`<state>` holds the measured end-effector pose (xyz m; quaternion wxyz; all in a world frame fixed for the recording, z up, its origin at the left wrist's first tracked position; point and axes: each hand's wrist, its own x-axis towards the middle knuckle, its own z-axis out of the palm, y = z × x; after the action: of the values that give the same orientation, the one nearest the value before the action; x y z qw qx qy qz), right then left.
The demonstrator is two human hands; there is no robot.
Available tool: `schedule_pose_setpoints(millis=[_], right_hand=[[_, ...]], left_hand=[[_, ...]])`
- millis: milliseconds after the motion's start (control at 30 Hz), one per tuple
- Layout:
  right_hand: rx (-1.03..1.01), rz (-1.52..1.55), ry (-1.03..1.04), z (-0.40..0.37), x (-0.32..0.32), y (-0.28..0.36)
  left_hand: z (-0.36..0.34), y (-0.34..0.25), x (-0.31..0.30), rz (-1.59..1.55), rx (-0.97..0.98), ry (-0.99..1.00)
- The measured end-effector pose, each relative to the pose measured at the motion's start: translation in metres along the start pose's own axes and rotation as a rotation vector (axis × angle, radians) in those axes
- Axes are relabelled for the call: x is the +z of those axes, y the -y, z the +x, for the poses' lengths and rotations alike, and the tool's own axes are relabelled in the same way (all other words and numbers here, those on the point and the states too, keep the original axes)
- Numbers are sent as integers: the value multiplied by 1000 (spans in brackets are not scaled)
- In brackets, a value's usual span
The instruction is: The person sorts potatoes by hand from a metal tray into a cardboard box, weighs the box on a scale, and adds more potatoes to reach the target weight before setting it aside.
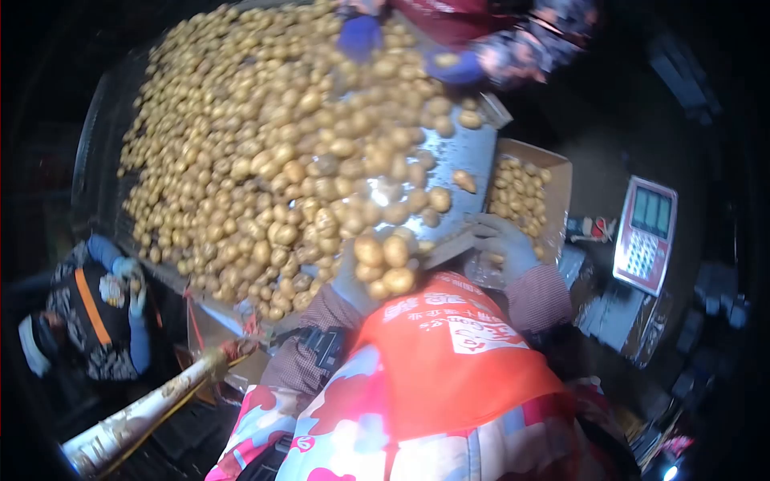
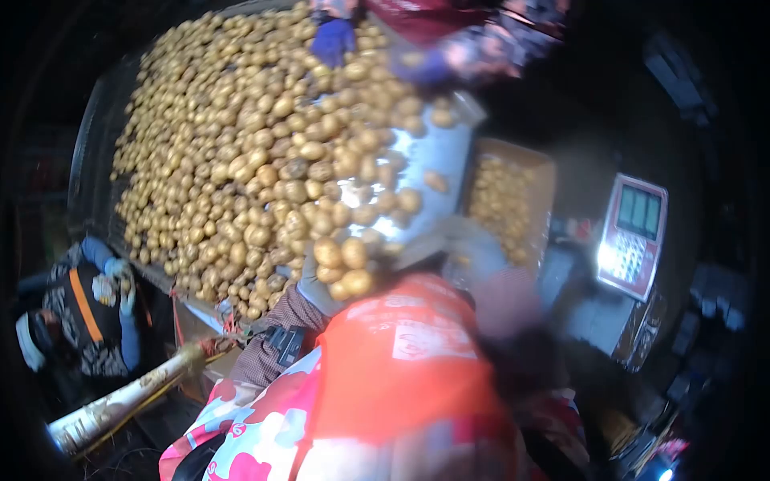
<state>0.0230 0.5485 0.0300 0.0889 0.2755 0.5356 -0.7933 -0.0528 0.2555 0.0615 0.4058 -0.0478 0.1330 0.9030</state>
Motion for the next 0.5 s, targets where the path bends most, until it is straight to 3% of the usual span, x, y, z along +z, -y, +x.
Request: schedule_pose_setpoints(millis=[100, 333, 500], right_hand=[[82, -149, -147, 14, 20, 32], [79, -507, -34, 72, 78, 52], [115, -325, 76, 78, 99, 43]], left_hand=[[-15, -22, 7, -16, -13, -222], [-23, -59, 12, -16, 90, -331], [-10, -70, 29, -2, 84, -331]])
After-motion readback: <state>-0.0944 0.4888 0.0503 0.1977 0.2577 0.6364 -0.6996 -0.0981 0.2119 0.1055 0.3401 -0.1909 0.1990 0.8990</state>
